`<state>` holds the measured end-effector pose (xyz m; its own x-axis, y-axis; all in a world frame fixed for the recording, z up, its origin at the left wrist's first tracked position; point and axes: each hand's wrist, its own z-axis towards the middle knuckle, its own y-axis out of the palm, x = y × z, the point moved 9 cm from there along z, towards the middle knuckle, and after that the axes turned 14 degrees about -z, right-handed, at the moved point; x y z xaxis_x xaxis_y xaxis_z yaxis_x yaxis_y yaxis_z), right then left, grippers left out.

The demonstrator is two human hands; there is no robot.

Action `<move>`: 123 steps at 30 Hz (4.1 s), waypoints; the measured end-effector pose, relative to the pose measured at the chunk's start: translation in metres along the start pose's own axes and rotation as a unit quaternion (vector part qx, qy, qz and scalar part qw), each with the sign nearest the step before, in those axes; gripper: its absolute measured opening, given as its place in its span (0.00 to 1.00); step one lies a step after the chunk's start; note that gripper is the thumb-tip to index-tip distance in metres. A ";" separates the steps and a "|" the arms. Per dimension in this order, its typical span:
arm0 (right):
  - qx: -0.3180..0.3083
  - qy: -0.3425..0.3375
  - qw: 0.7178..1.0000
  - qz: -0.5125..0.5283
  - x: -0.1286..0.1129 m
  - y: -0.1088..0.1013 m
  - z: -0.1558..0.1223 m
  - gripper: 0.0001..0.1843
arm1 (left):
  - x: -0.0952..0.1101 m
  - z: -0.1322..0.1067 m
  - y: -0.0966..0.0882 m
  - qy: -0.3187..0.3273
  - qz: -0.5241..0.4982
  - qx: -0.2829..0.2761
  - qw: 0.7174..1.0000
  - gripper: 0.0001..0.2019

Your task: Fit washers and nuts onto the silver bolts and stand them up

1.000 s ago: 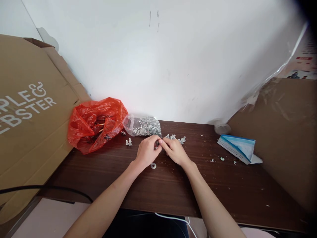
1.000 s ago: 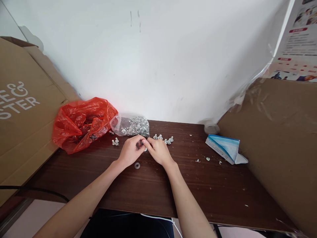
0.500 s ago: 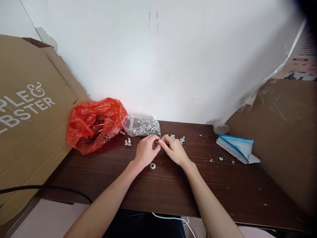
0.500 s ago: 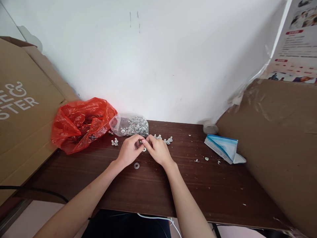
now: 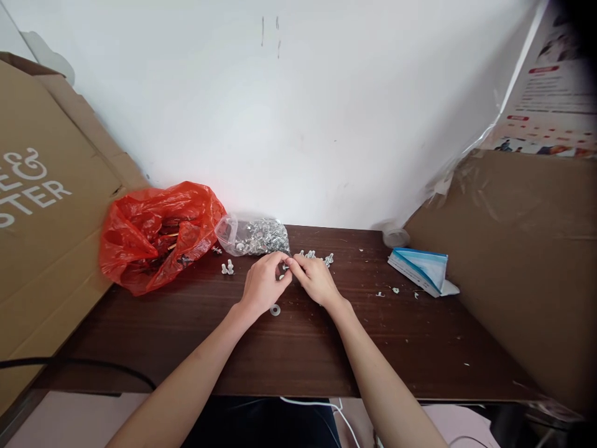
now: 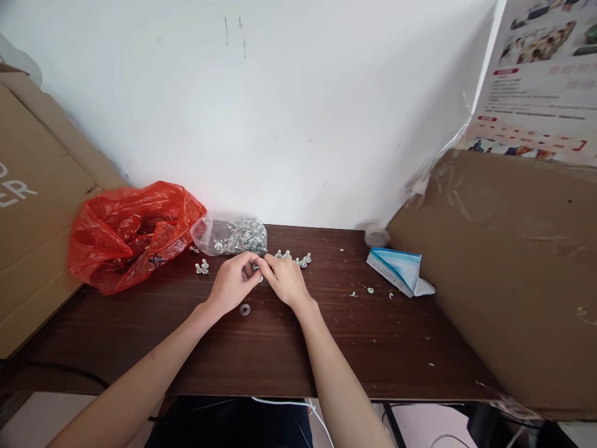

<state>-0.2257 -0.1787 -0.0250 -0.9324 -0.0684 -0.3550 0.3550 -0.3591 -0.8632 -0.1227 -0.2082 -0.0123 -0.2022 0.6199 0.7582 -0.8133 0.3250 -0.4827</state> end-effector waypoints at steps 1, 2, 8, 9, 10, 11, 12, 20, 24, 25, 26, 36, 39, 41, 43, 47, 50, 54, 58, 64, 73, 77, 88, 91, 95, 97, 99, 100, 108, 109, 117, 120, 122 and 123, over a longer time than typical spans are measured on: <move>-0.001 -0.003 1.000 0.002 0.000 0.000 0.000 0.26 | 0.000 0.000 0.000 0.003 -0.007 -0.001 1.000 0.03; -0.003 -0.006 1.000 0.006 -0.001 0.001 0.000 0.26 | 0.000 0.000 0.001 0.005 -0.013 -0.003 1.000 0.04; 0.009 -0.008 1.000 0.025 -0.003 -0.004 -0.001 0.26 | 0.004 0.001 -0.002 0.026 -0.016 0.013 0.999 0.00; 0.013 -0.004 1.000 0.028 -0.002 -0.005 -0.002 0.25 | 0.004 0.001 -0.003 0.027 -0.019 0.016 0.999 0.00; 0.015 0.001 0.999 0.033 -0.002 -0.006 -0.002 0.23 | 0.004 0.001 -0.003 0.027 -0.023 0.017 0.999 0.01; 0.017 0.006 0.999 0.040 -0.001 -0.007 -0.002 0.22 | 0.004 0.001 -0.003 0.027 -0.028 0.016 0.999 0.01; 0.018 0.011 0.999 0.047 0.000 -0.007 -0.002 0.21 | 0.003 0.001 -0.003 0.027 -0.033 0.015 0.999 0.02; 0.003 -0.002 0.996 0.085 -0.005 -0.005 -0.002 0.16 | -0.001 0.002 -0.007 0.028 -0.027 0.039 0.998 0.01; 0.004 -0.007 0.998 0.066 -0.006 -0.005 -0.002 0.14 | 0.000 0.002 -0.008 0.029 -0.024 0.038 0.999 0.01; 0.003 -0.006 0.998 0.062 -0.006 -0.005 -0.002 0.15 | 0.001 0.002 -0.007 0.028 -0.023 0.035 0.999 0.01; 0.001 -0.006 0.998 0.059 -0.006 -0.005 -0.002 0.16 | 0.001 0.002 -0.006 0.027 -0.023 0.033 0.999 0.01; -0.001 -0.002 0.999 0.040 -0.004 -0.002 0.000 0.21 | 0.002 0.002 -0.005 0.031 -0.016 0.029 0.999 0.01; -0.003 0.008 0.999 0.040 0.000 -0.002 -0.001 0.27 | 0.003 0.002 -0.002 0.031 -0.020 0.017 0.999 0.02; -0.010 0.010 0.999 0.051 0.000 -0.004 -0.002 0.27 | 0.003 0.001 -0.002 0.031 -0.023 0.015 0.999 0.02; -0.019 0.004 0.998 0.063 -0.001 -0.004 -0.003 0.22 | 0.003 0.001 -0.002 0.031 -0.026 0.018 0.999 0.01; -0.043 -0.015 0.997 0.064 -0.005 0.002 -0.003 0.18 | 0.002 0.001 -0.003 0.033 -0.033 0.015 0.999 0.03; -0.042 -0.013 0.999 0.031 -0.003 0.007 -0.001 0.24 | 0.002 0.001 0.000 0.036 -0.048 -0.003 0.998 0.06; -0.022 0.011 1.000 0.003 0.003 0.006 0.000 0.26 | 0.004 0.002 0.002 0.037 -0.103 -0.012 0.994 0.10; 0.002 0.034 0.999 -0.027 0.008 0.001 -0.001 0.25 | -0.002 0.004 0.004 -0.014 -0.198 -0.013 0.980 0.19; 0.023 0.045 0.998 -0.043 0.012 -0.004 0.000 0.24 | -0.027 0.005 0.008 -0.121 -0.291 0.008 0.949 0.18; 0.017 0.042 0.998 -0.043 0.010 -0.004 0.000 0.24 | -0.031 0.006 0.011 -0.139 -0.310 -0.021 0.940 0.14; 0.021 0.040 0.998 -0.039 0.010 -0.005 0.000 0.24 | -0.030 0.007 0.007 -0.122 -0.302 -0.011 0.945 0.13; 0.013 0.041 0.998 -0.048 0.010 -0.004 -0.001 0.25 | -0.031 0.005 0.008 -0.153 -0.304 -0.009 0.940 0.14; 0.015 0.039 0.998 -0.051 0.009 -0.003 -0.001 0.25 | -0.032 0.005 0.011 -0.151 -0.310 -0.018 0.938 0.14; 0.018 0.038 0.998 -0.047 0.009 -0.004 -0.001 0.25 | -0.026 0.008 0.005 -0.089 -0.288 0.000 0.953 0.11; 0.020 0.036 0.998 -0.045 0.009 -0.006 -0.001 0.25 | -0.024 0.009 0.002 -0.073 -0.273 0.006 0.959 0.09; 0.021 0.036 0.998 -0.045 0.009 -0.006 -0.001 0.25 | -0.023 0.009 0.001 -0.071 -0.266 0.009 0.961 0.08; 0.022 0.036 0.998 -0.046 0.009 -0.007 -0.001 0.25 | -0.023 0.009 0.000 -0.073 -0.264 0.011 0.962 0.08; 0.021 0.031 0.998 -0.049 0.009 -0.004 -0.001 0.26 | -0.024 0.007 0.010 -0.114 -0.272 -0.028 0.955 0.18; 0.020 0.030 0.998 -0.047 0.008 -0.003 -0.001 0.26 | -0.023 0.006 0.011 -0.112 -0.274 -0.034 0.955 0.18; 0.022 0.036 0.998 -0.052 0.009 -0.004 0.000 0.27 | -0.023 0.006 0.009 -0.099 -0.256 -0.035 0.961 0.17; 0.020 0.038 0.998 -0.053 0.009 -0.004 -0.001 0.27 | -0.023 0.007 0.009 -0.085 -0.253 -0.035 0.963 0.14; 0.018 0.038 0.998 -0.054 0.009 -0.003 -0.001 0.27 | -0.022 0.007 0.009 -0.082 -0.251 -0.034 0.964 0.13; 0.017 0.038 0.998 -0.053 0.009 -0.003 -0.002 0.27 | -0.022 0.007 0.009 -0.082 -0.249 -0.034 0.964 0.12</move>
<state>-0.2348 -0.1764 -0.0262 -0.9565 0.0415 -0.2889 0.2504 -0.3922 -0.8852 -0.1298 -0.2240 -0.0305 0.1168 0.2558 0.9596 -0.7955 0.6025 -0.0638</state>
